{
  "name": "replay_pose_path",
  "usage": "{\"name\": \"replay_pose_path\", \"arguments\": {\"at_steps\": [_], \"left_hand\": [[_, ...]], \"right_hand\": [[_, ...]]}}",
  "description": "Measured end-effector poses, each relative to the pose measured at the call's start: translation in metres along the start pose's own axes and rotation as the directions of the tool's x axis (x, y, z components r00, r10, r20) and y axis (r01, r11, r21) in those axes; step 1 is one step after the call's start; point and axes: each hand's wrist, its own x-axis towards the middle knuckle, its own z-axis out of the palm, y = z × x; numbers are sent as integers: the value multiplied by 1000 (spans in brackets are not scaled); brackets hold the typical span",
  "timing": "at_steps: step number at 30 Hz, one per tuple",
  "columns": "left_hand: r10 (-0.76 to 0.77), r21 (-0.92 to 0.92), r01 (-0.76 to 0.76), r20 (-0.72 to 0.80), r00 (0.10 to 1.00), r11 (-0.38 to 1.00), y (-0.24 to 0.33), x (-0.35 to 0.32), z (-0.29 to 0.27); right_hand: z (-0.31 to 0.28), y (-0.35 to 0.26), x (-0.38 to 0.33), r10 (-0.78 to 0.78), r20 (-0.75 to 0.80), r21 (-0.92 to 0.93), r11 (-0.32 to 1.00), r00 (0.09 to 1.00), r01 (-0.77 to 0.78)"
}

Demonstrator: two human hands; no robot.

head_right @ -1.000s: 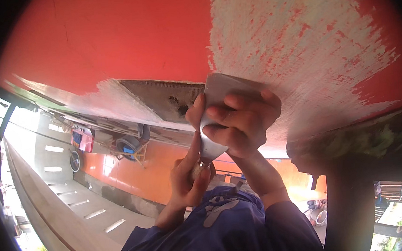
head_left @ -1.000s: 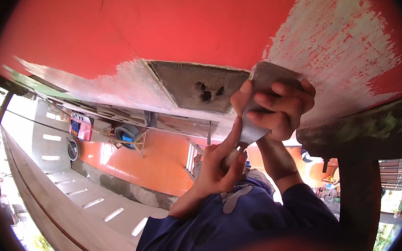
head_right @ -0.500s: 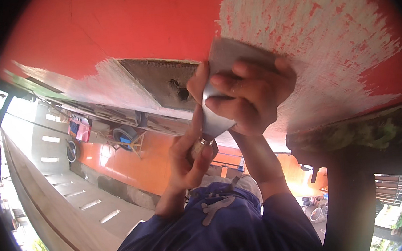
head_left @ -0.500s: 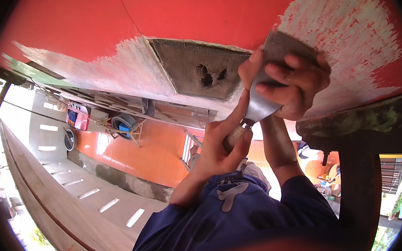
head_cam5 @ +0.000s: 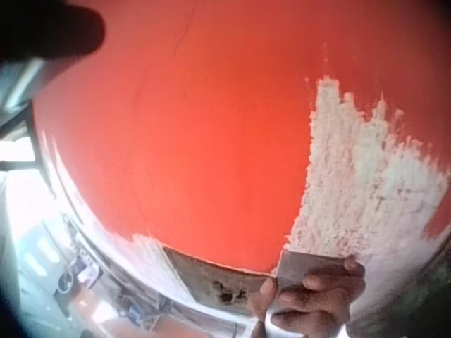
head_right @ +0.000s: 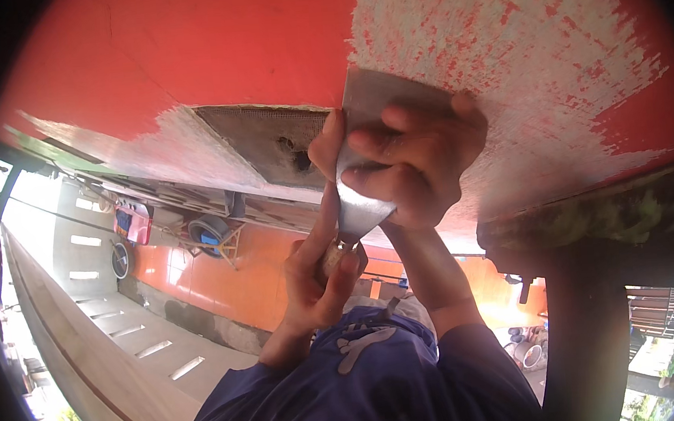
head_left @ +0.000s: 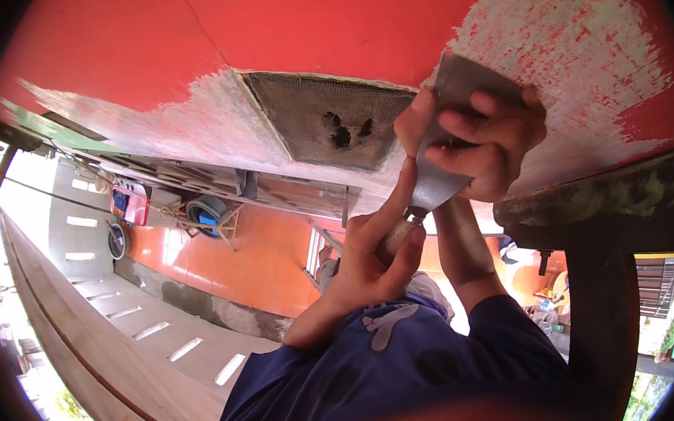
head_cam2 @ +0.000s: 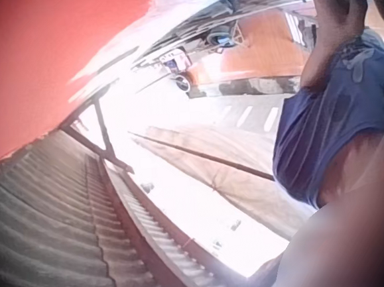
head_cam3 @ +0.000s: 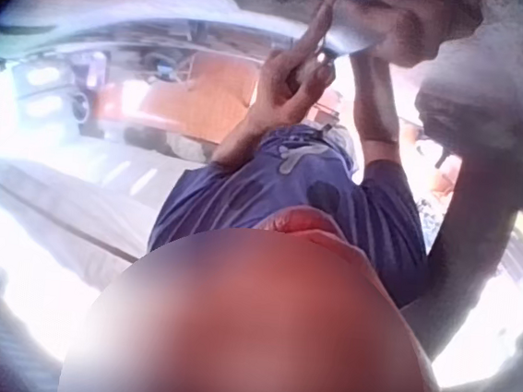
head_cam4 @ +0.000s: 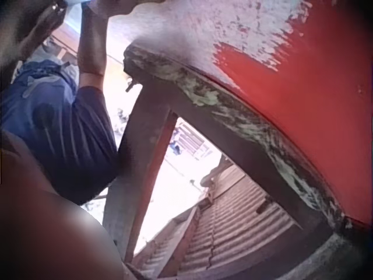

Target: The person uses a metal scraper to remove old paint from a red ceiling surface. They repeatedly scrape the same area around a square vent, clearing away layers of paint to expose the underlying material.

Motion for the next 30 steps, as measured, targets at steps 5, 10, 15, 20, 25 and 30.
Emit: {"name": "replay_pose_path", "arguments": {"at_steps": [5,10,15,20,25,30], "left_hand": [[-58,-72,57,-18,998,996,7,-1,0],[26,0,-26,24,999,1000,3,-1,4],[15,-48,-13,27,1000,999,10,4,-3],[0,-118,5,36,999,993,21,14,1],[55,-60,-55,-4,998,997,34,21,-1],[-27,-115,33,56,998,993,42,19,2]], "right_hand": [[2,0,8,57,4,-69,996,998,-56],[-3,-2,3,-3,58,-3,1000,998,4],[-4,-2,13,69,109,-79,995,992,-61],[12,3,34,-69,-25,4,998,997,69],[10,6,49,-54,30,-56,997,998,56],[7,0,57,-123,56,-6,992,991,123]]}}
